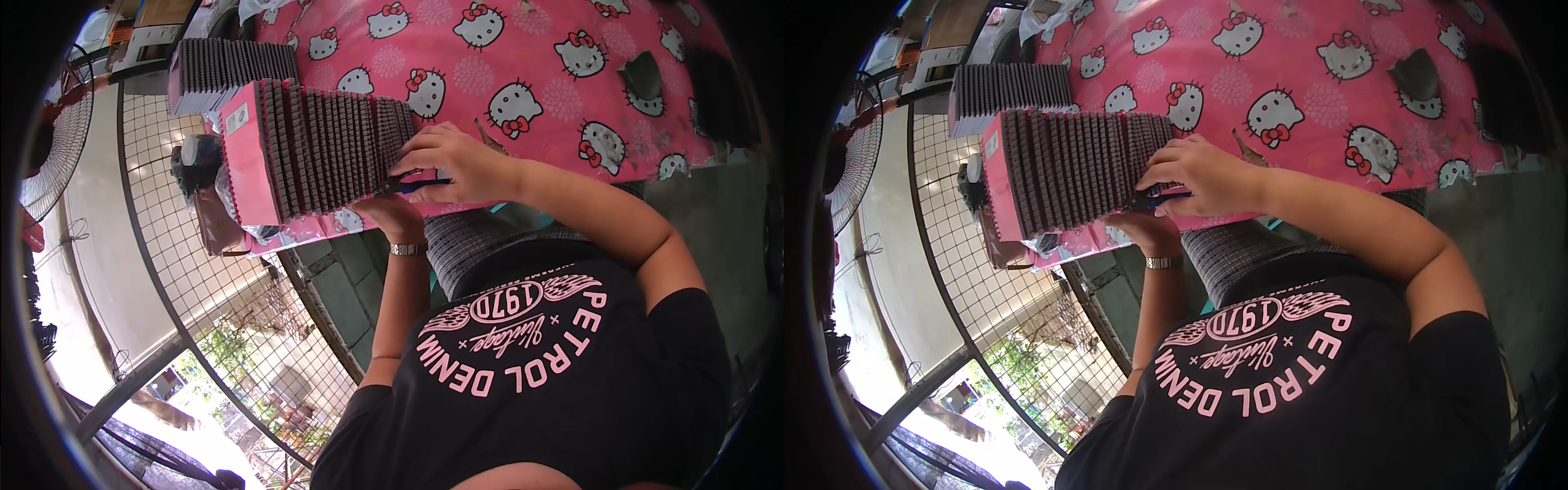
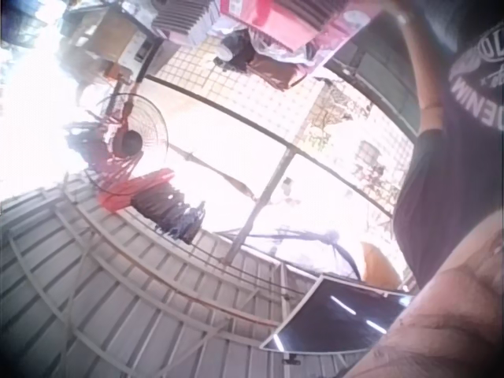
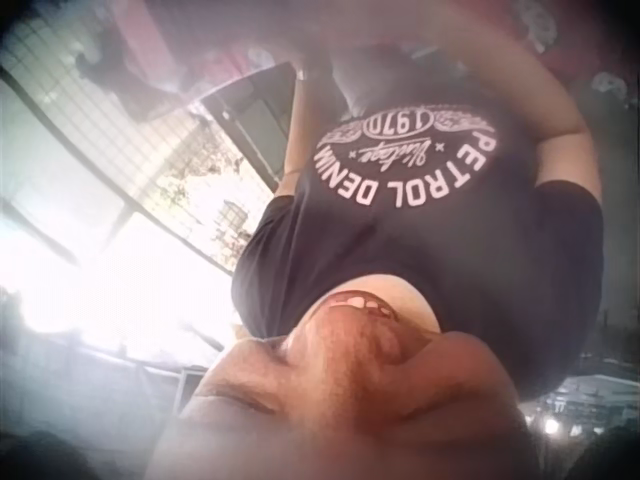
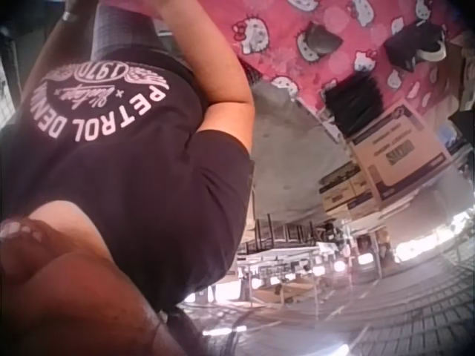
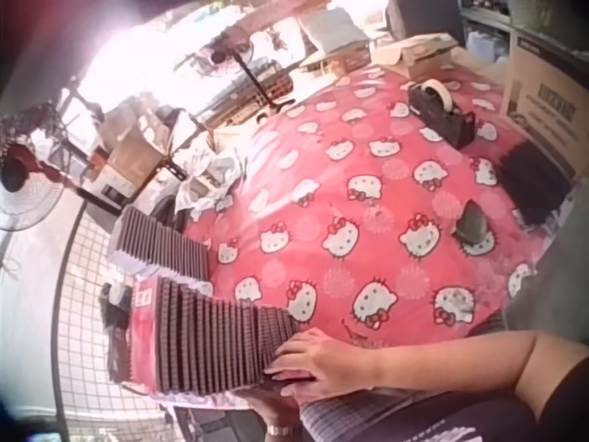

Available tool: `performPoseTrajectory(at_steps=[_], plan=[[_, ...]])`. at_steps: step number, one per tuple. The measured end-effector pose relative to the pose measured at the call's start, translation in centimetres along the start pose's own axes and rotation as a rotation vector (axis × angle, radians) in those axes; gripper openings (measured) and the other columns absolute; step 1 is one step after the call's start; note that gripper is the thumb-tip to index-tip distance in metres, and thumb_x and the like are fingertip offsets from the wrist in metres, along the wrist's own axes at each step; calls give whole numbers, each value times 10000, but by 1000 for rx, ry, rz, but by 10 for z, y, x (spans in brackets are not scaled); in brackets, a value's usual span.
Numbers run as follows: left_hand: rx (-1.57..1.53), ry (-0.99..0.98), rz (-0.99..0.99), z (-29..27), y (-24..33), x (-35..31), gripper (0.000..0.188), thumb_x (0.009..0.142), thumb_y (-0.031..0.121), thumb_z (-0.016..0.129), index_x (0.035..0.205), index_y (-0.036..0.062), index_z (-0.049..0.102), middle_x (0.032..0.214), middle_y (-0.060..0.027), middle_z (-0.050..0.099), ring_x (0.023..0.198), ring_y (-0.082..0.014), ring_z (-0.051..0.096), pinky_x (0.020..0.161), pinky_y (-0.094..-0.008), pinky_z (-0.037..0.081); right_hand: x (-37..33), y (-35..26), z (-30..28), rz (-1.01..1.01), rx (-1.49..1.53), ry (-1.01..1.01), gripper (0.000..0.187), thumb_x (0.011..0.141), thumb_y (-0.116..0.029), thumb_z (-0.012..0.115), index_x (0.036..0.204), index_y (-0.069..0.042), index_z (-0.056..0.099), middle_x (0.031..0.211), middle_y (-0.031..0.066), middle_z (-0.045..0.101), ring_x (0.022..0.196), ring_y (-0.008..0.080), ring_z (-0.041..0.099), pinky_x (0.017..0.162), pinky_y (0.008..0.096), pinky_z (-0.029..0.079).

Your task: The person trims the spiral binding of notebooks using a pair of shears and places notebooks into a cardboard box.

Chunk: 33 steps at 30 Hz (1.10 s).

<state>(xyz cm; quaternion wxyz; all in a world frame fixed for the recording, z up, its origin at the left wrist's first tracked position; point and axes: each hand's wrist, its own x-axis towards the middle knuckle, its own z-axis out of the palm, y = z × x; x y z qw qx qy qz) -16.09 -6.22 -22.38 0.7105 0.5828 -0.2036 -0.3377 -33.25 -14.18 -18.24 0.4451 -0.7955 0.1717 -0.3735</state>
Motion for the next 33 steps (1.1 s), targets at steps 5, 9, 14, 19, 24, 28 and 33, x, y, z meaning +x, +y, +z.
performPoseTrajectory(at_steps=[5, 9, 14, 19, 24, 28, 33], plan=[[-63, -4, -54, 7, 6, -7, 746, 1027, 615, 177, 1488, 45, 315, 1479, -145, 422, 1336, -295, 426, 1153, -436, 313, 3, 2, 0, 14, -15, -81, 330, 838, -191, 738, 1153, -100, 698, 1142, 107, 654, 1127, 303, 576, 1001, 411, 430], [-38, 66, 15, 12, 7, -2, 781, 1019, 633, 137, 1498, 41, 316, 1511, -149, 400, 1363, -303, 404, 1172, -431, 288, 10, -5, 0, 426, 336, -323, 332, 836, -207, 742, 1148, -105, 696, 1166, 77, 647, 1143, 286, 560, 1032, 426, 395], [-82, 26, -62, 9, 8, -7, 770, 1028, 611, 139, 1505, 30, 306, 1526, -147, 384, 1377, -297, 390, 1177, -425, 271, -4, 4, 3, 6, -57, 4, 281, 855, -211, 724, 1106, -85, 707, 1100, 83, 668, 1072, 279, 601, 968, 401, 443], [-24, 64, 19, 16, 10, -7, 739, 1038, 588, 156, 1493, 33, 326, 1508, -135, 405, 1354, -282, 409, 1160, -417, 283, 0, 10, 1, 54, 13, -142, 314, 853, -220, 725, 1132, -80, 693, 1103, 108, 663, 1072, 279, 607, 956, 393, 451], [-16, 145, 66, 30, 15, -10, 688, 1051, 550, 179, 1451, 23, 366, 1468, -125, 436, 1319, -272, 430, 1138, -421, 303, 4, 10, 1, 295, 241, -240, 326, 847, -226, 724, 1133, -76, 687, 1104, 104, 662, 1058, 287, 608, 929, 390, 457], [32, 61, 53, 19, 14, -11, 644, 1063, 506, 213, 1452, 9, 345, 1464, -123, 426, 1297, -263, 438, 1136, -425, 306, -5, 18, 1, -20, -93, -47, 305, 884, -241, 683, 1131, -62, 682, 1095, 116, 662, 1038, 320, 612, 899, 409, 475], [237, 68, 126, 11, 11, -8, 539, 1075, 408, 296, 1436, 7, 301, 1443, -144, 423, 1265, -242, 452, 1093, -413, 367, 11, 14, -6, 390, 252, -359, 326, 866, -227, 704, 1157, -83, 682, 1145, 92, 652, 1101, 285, 587, 968, 411, 427]])
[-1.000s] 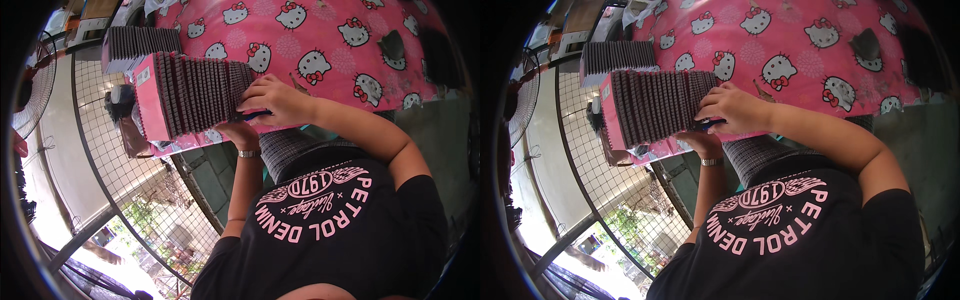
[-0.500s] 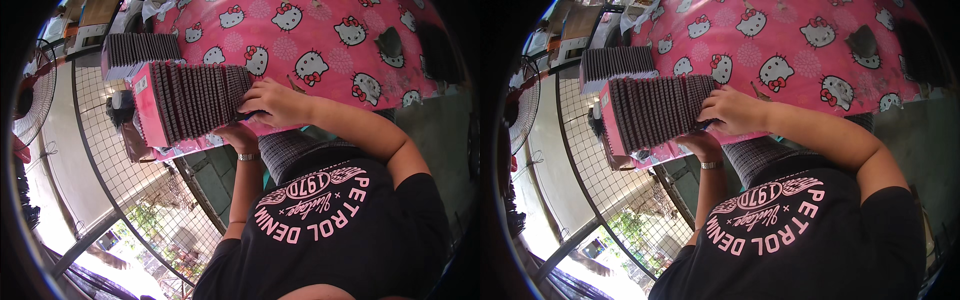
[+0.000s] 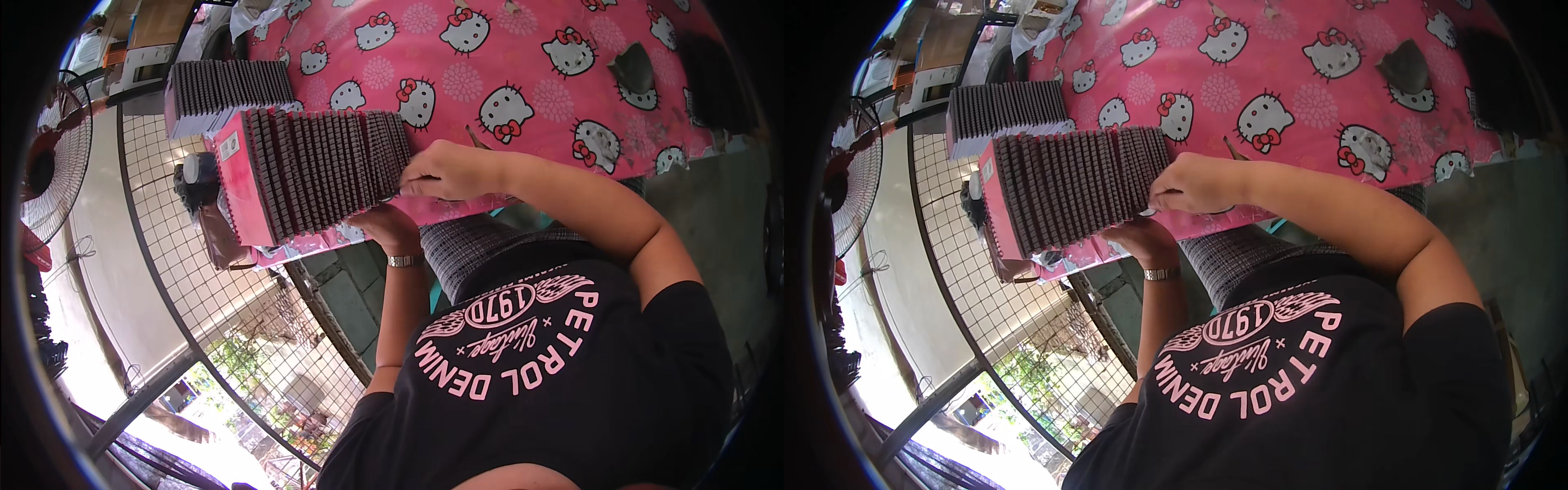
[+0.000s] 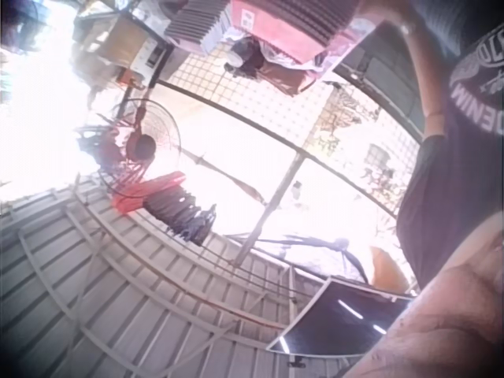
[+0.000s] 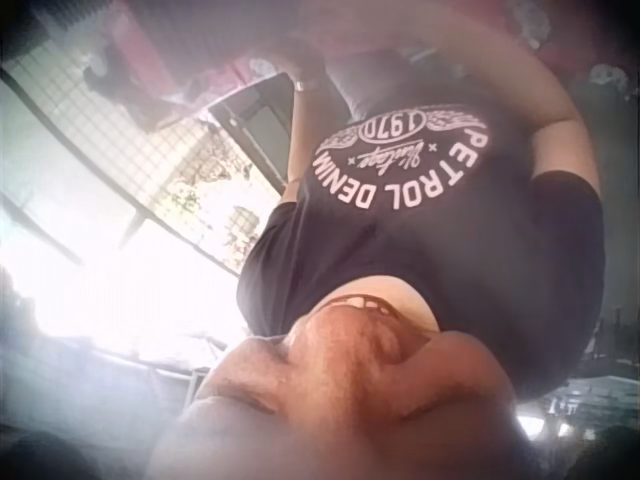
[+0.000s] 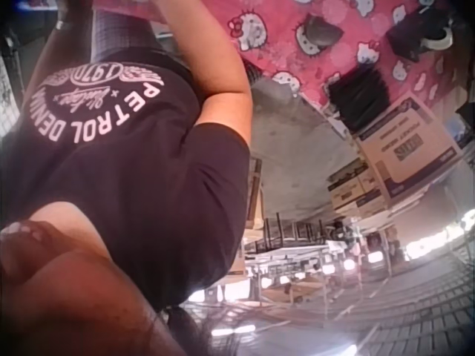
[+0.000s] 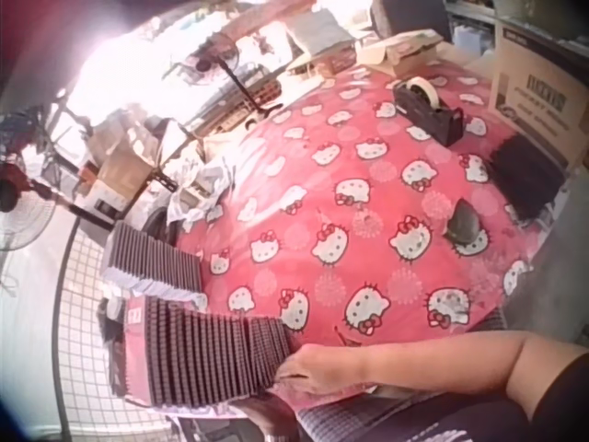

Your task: The person trims the spiral binding of notebooks using a pair of shears and places notebooks into a cardboard box.

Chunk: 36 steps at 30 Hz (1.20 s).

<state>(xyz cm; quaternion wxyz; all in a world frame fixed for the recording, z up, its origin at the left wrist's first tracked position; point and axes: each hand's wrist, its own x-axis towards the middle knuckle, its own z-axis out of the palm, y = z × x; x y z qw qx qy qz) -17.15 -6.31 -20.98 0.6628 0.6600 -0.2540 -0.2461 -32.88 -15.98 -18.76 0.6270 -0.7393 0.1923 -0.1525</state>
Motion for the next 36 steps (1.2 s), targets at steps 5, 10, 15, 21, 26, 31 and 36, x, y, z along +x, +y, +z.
performPoseTrajectory(at_steps=[5, 10, 15, 21, 26, 31, 36], plan=[[-80, -13, 31, 8, 8, -4, 483, 1078, 353, 324, 1407, 1, 294, 1391, -148, 438, 1241, -242, 465, 1061, -412, 405, -9, 14, 12, -120, -32, 128, 355, 828, -232, 746, 1159, -114, 691, 1182, 61, 639, 1150, 240, 560, 1031, 425, 368], [-71, -28, -30, 12, 16, -6, 480, 1078, 360, 328, 1406, 11, 296, 1365, -136, 447, 1227, -240, 469, 1039, -407, 428, -14, 13, 17, -326, -386, 318, 358, 808, -261, 767, 1135, -129, 704, 1182, 56, 636, 1153, 245, 557, 1030, 452, 368], [-95, -24, 9, 10, 11, -3, 504, 1078, 380, 314, 1424, 14, 293, 1408, -136, 425, 1232, -240, 466, 1060, -411, 411, -6, 15, 14, -96, -143, 68, 327, 830, -267, 742, 1123, -127, 702, 1173, 42, 635, 1151, 244, 556, 1018, 450, 371], [-196, 8, -55, 12, 9, -3, 672, 1033, 582, 244, 1415, 50, 390, 1367, -114, 496, 1246, -243, 486, 1057, -400, 397, -13, 15, 10, -131, -167, 179, 279, 859, -247, 708, 1103, -111, 709, 1090, 56, 648, 1058, 265, 597, 959, 413, 424], [-240, 7, -24, 9, 3, 2, 722, 1016, 627, 248, 1424, 48, 388, 1363, -113, 502, 1253, -243, 480, 1061, -408, 393, -12, 28, 8, -349, -383, 323, 265, 868, -231, 697, 1101, -105, 714, 1055, 84, 660, 1012, 276, 619, 920, 392, 454], [-181, 57, 8, -2, -9, 9, 826, 974, 709, 256, 1449, 44, 371, 1402, -122, 484, 1274, -255, 475, 1071, -409, 389, -5, 17, 0, 106, 82, -35, 292, 862, -242, 719, 1122, -109, 711, 1085, 89, 656, 1041, 263, 612, 936, 389, 443], [-210, -7, 9, 1, -9, 6, 917, 929, 779, 258, 1466, 41, 351, 1436, -128, 463, 1308, -262, 454, 1101, -405, 372, -9, 34, 2, -317, -260, 253, 295, 909, -271, 676, 1110, -57, 707, 1065, 132, 680, 980, 335, 645, 869, 408, 491]])
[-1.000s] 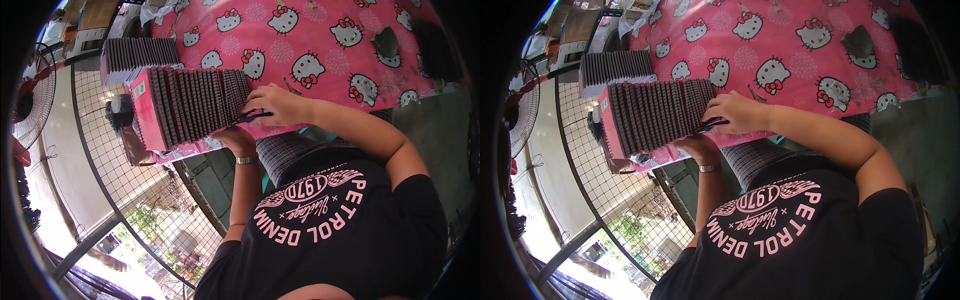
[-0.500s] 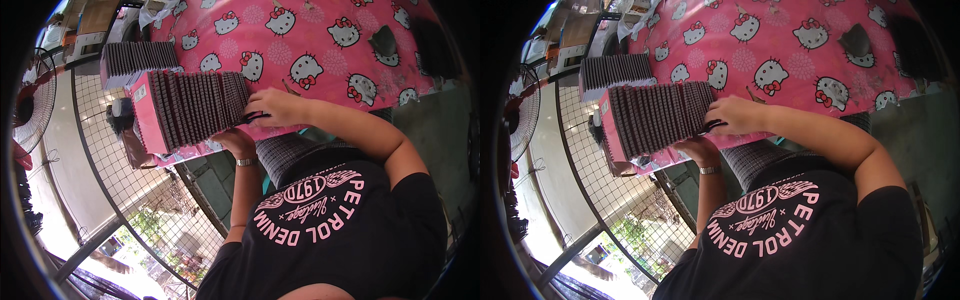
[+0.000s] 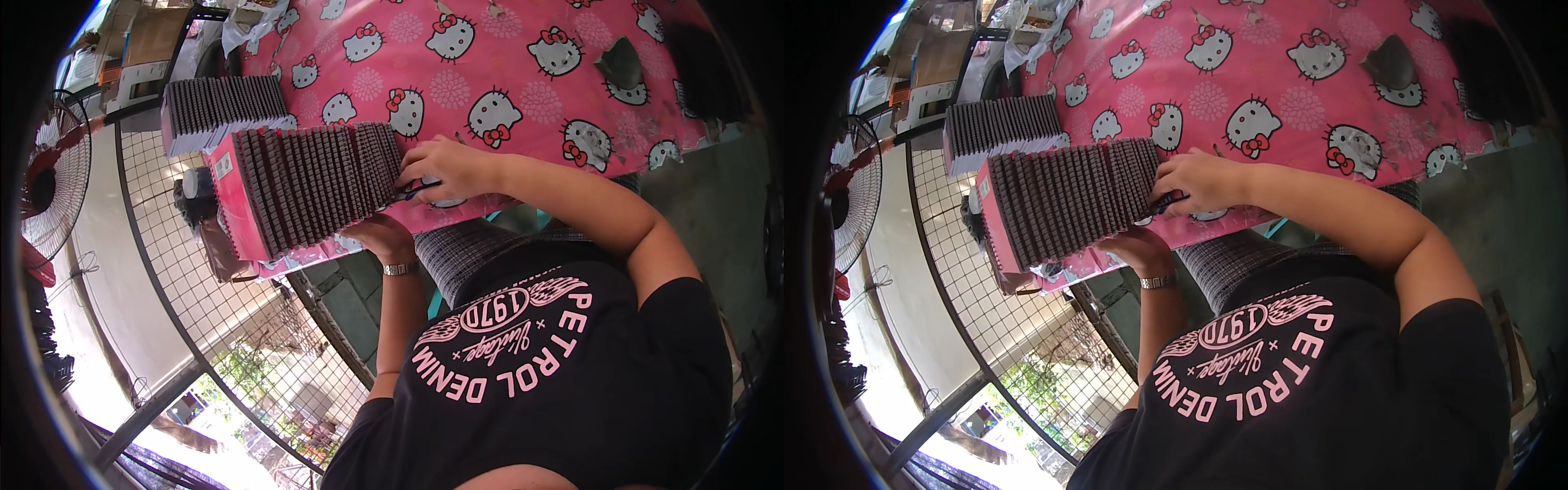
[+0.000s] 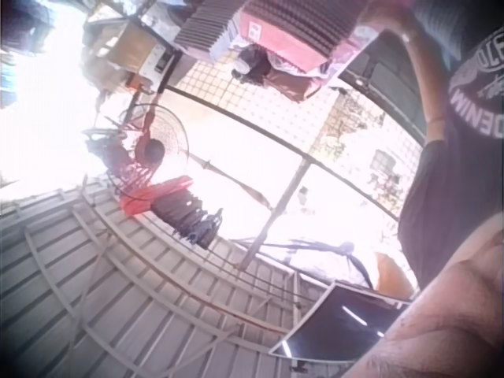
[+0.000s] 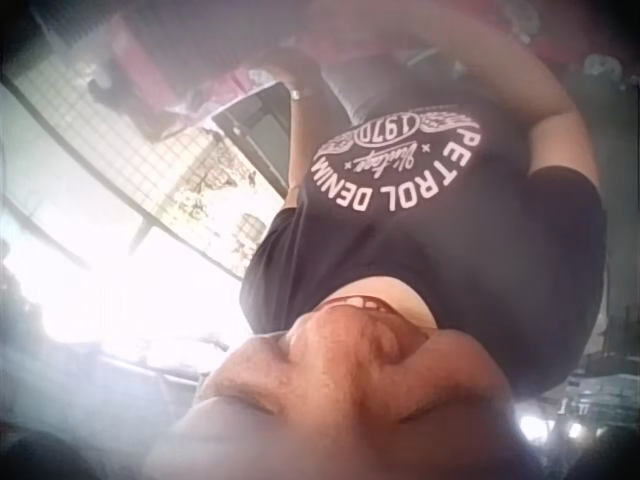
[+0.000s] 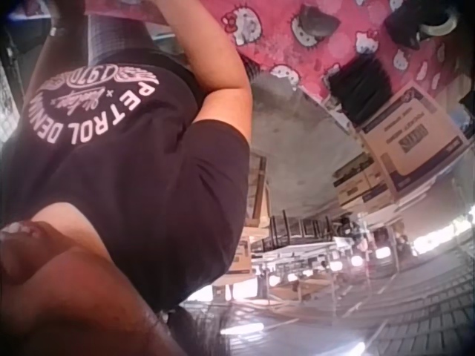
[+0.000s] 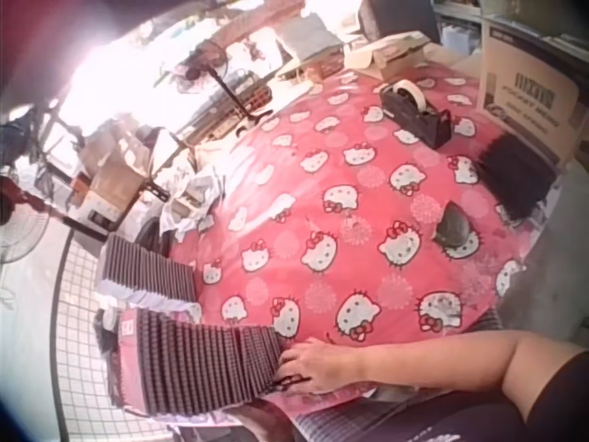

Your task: The person trims the spiral binding of notebooks using a pair of shears and places notebooks into a cardboard box.

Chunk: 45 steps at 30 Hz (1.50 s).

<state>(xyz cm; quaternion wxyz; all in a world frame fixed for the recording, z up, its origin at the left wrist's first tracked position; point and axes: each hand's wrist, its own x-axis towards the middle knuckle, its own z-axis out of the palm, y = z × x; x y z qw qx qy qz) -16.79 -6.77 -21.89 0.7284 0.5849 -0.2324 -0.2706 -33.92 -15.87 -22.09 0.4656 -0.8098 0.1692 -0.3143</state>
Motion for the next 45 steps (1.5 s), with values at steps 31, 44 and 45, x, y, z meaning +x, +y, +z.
performPoseTrajectory(at_steps=[31, 44, 45], plan=[[92, -46, 57, -16, -9, 3, 1032, 861, 832, 352, 1509, 33, 278, 1532, -130, 357, 1393, -284, 362, 1175, -428, 271, 10, 19, -1, 326, 124, -368, 322, 902, -311, 671, 1157, -115, 689, 1118, 91, 670, 1109, 270, 586, 946, 428, 425], [120, -47, 69, -16, -6, 4, 1106, 807, 870, 383, 1511, 26, 258, 1529, -130, 358, 1395, -280, 361, 1171, -430, 284, 18, 12, -10, 263, -91, -384, 299, 879, -328, 684, 1097, -125, 711, 1067, 95, 673, 1037, 304, 622, 901, 442, 483], [111, -28, 66, -17, -7, 4, 1102, 807, 872, 380, 1508, 29, 269, 1524, -127, 366, 1391, -278, 366, 1167, -432, 290, 27, 3, -14, 360, -87, -469, 304, 874, -334, 688, 1096, -128, 711, 1069, 94, 673, 1037, 304, 622, 903, 441, 483]])
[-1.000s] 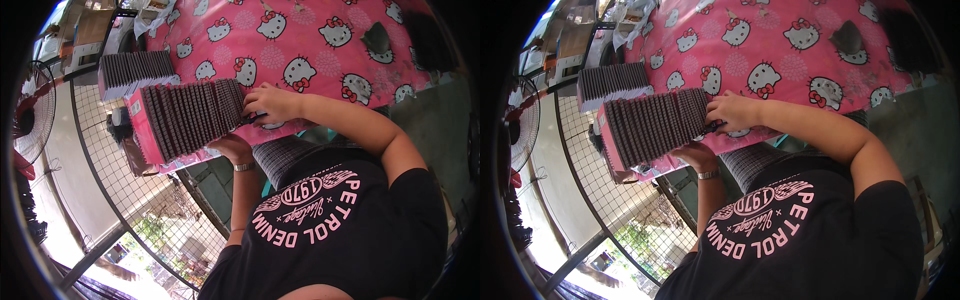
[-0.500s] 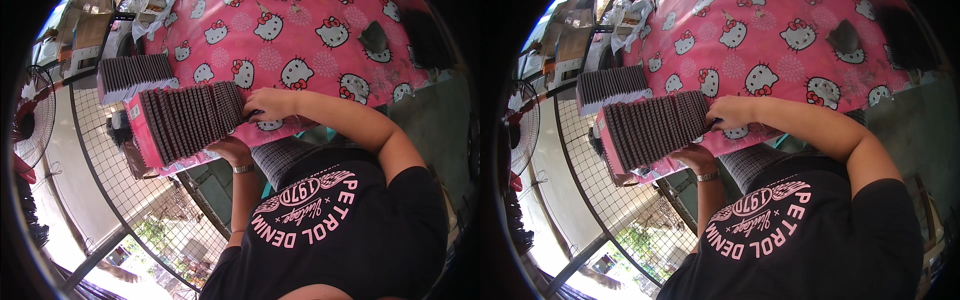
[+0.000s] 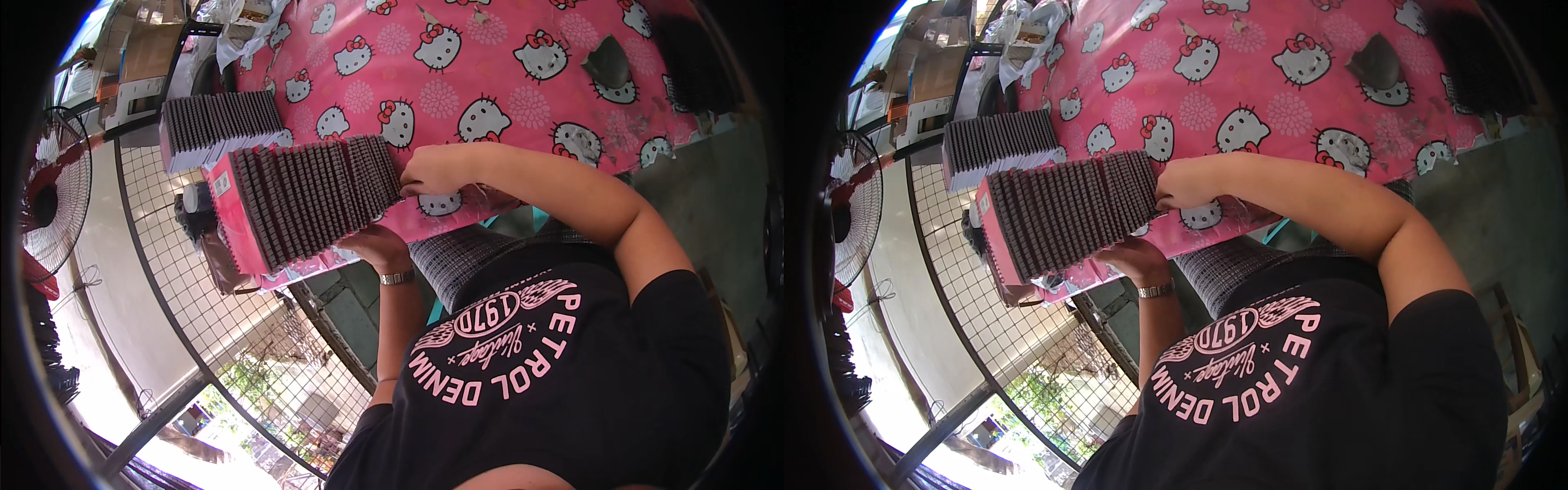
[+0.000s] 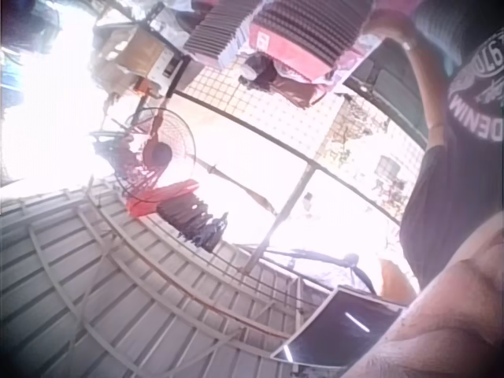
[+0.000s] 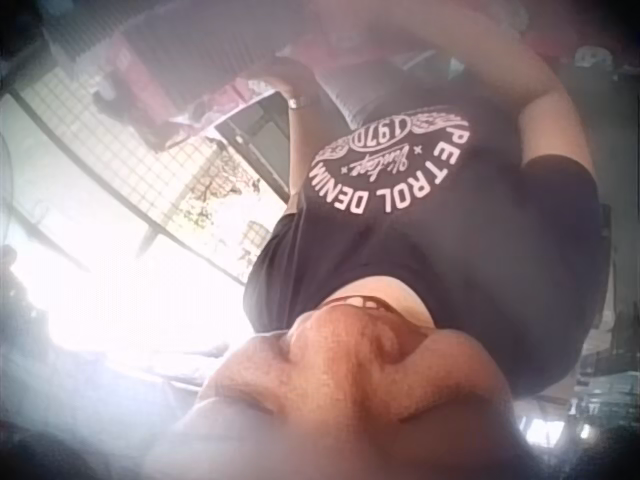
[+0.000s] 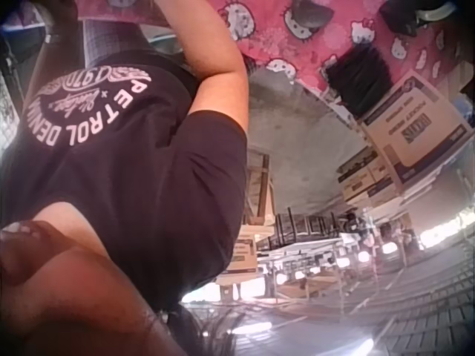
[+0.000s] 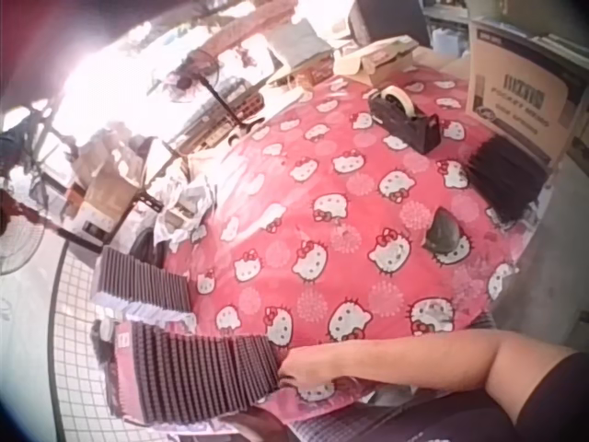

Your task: The person trims the spiral binding of notebooks using a pair of shears and places notebooks into a cardboard box.

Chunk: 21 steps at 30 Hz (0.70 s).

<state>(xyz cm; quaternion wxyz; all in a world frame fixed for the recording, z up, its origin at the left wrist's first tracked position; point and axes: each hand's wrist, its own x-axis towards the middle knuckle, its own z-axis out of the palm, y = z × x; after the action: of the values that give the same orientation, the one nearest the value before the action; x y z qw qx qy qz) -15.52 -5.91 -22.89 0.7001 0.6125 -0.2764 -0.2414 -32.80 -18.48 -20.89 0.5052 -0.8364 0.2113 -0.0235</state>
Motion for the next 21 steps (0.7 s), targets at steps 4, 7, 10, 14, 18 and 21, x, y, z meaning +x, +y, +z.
performPoseTrajectory(at_steps=[4, 7, 10, 14, 18, 21], plan=[[-9, -11, -7, 4, 4, 0, 1094, 801, 879, 370, 1504, 46, 285, 1515, -123, 376, 1385, -271, 373, 1162, -432, 301, -8, 4, -1, -67, -48, 87, 306, 868, -347, 686, 1089, -137, 711, 1076, 94, 673, 1043, 303, 625, 899, 443, 490], [-20, -31, -22, 10, 9, -2, 1097, 795, 888, 359, 1503, 53, 289, 1512, -123, 379, 1380, -270, 377, 1159, -431, 306, -11, 18, 12, -241, -239, 273, 306, 869, -350, 682, 1092, -144, 708, 1085, 97, 672, 1056, 302, 627, 884, 445, 497], [-19, -34, -26, 11, 10, -2, 1102, 790, 897, 346, 1498, 54, 297, 1505, -122, 387, 1375, -270, 382, 1154, -430, 309, -7, 20, 16, -283, -306, 311, 302, 876, -349, 666, 1090, -141, 714, 1095, 105, 675, 1038, 311, 640, 862, 451, 504], [-11, -14, -8, 12, 11, -1, 1102, 790, 902, 332, 1494, 55, 307, 1499, -119, 395, 1369, -273, 388, 1148, -435, 315, 3, 11, -1, -20, -36, -15, 301, 884, -348, 649, 1083, -134, 723, 1098, 116, 681, 996, 328, 653, 844, 457, 505], [4, 14, -32, 13, 13, -4, 1109, 786, 906, 330, 1494, 52, 306, 1496, -115, 400, 1362, -269, 397, 1145, -433, 321, -1, 6, -2, -12, -54, -10, 305, 886, -347, 644, 1081, -127, 725, 1097, 131, 680, 985, 333, 656, 841, 460, 508], [22, 7, -51, 16, 17, -6, 1114, 782, 906, 335, 1491, 46, 307, 1490, -112, 409, 1351, -264, 409, 1139, -430, 327, -9, 17, 10, -207, -270, 234, 297, 886, -347, 643, 1071, -130, 726, 1098, 129, 682, 977, 336, 659, 844, 460, 515]])
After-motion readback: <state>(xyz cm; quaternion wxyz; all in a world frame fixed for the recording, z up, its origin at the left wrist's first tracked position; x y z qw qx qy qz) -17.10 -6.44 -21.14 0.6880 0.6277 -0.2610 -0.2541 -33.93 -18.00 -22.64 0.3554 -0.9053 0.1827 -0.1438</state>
